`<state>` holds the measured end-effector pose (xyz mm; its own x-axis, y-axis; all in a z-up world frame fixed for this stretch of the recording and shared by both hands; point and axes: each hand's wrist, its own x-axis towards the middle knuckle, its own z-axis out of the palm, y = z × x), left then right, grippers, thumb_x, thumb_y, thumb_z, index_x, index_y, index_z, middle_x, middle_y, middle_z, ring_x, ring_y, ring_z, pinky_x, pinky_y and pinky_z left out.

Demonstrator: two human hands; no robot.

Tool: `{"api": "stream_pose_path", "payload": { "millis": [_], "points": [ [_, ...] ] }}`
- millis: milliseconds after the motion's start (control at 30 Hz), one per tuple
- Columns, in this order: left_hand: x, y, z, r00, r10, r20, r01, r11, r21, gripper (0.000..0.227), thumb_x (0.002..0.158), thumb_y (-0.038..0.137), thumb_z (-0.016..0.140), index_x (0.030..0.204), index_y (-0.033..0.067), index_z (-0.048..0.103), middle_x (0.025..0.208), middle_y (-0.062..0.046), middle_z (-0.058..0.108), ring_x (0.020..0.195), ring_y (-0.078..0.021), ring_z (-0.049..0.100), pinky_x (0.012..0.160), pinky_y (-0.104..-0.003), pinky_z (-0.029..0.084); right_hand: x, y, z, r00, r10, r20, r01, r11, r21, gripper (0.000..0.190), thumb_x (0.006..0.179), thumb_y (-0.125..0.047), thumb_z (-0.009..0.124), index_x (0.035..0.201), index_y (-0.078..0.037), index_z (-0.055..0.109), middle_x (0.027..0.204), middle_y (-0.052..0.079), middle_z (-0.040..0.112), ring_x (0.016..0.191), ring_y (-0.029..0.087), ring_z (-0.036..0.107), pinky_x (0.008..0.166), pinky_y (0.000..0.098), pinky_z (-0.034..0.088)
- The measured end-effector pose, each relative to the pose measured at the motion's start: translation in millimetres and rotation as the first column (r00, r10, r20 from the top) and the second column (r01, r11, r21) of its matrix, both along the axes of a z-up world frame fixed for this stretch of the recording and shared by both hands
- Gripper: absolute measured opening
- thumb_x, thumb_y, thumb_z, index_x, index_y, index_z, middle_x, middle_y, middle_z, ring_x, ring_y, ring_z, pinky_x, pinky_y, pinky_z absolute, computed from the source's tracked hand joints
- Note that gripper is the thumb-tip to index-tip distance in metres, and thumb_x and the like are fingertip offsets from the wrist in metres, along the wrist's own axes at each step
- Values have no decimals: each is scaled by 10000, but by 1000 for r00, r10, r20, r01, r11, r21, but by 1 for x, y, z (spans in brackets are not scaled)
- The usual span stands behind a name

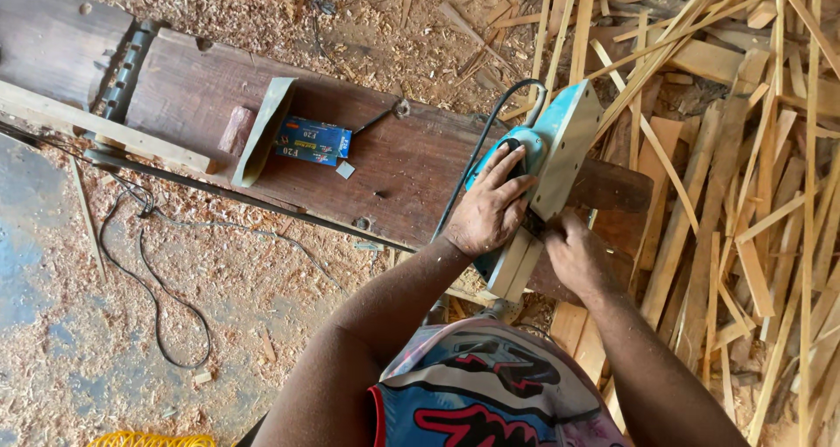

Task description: The person adjusts a handheld electric planer on a workbench, repeatedly loosening and tightening a knob and removing and reinserting a metal blade. The person handles the planer, a metal blade, and a small knob while working in a cluttered woodworking area.

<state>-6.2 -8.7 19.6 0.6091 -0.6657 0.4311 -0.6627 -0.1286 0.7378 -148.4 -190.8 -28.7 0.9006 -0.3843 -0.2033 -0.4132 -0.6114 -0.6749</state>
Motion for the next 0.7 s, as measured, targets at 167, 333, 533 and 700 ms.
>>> {"api": "stream_pose_path", "payload": {
  "millis": [167, 333, 533, 700],
  "points": [
    [0, 1, 0, 1000, -6, 6, 6, 1000, 12, 369, 947, 163, 630, 1302, 64, 658, 1582, -265, 420, 1519, -499, 339, 1264, -543, 334, -2, -9, -10, 929, 336, -154, -370, 841, -394, 199, 901, -86, 606, 1075, -6, 657, 967, 185, 717, 796, 289, 723, 656, 389, 607],
    [-1, 0, -1, 1000, -1, 2, 1, 1000, 26, 387, 933, 151, 605, 1308, 69, 654, 1599, -247, 409, 1539, -496, 326, 1281, -545, 330, -4, -13, -7, 943, 324, 71, -279, 892, -355, 118, 960, -93, 588, 952, -26, 684, 990, 191, 702, 794, 309, 712, 659, 406, 597],
    [0, 2, 0, 1000, -8, -10, 8, 1000, 27, 399, 911, 147, 611, 1300, 70, 657, 1598, -242, 411, 1533, -492, 327, 1272, -547, 334, -1, -8, 7, 999, 40, 10, -41, 996, 82, 254, 880, -147, 603, 1079, 6, 639, 994, 207, 720, 840, 336, 730, 697, 425, 593],
    [1, 1, 1, 1000, -15, 8, 15, 1000, 19, 402, 916, 150, 607, 1307, 73, 655, 1601, -239, 412, 1545, -486, 329, 1289, -547, 334, 2, 0, 21, 996, 25, -91, -14, 992, 123, 244, 992, -208, 554, 1033, -25, 710, 965, 238, 747, 860, 354, 734, 779, 437, 561]
  ]
}}
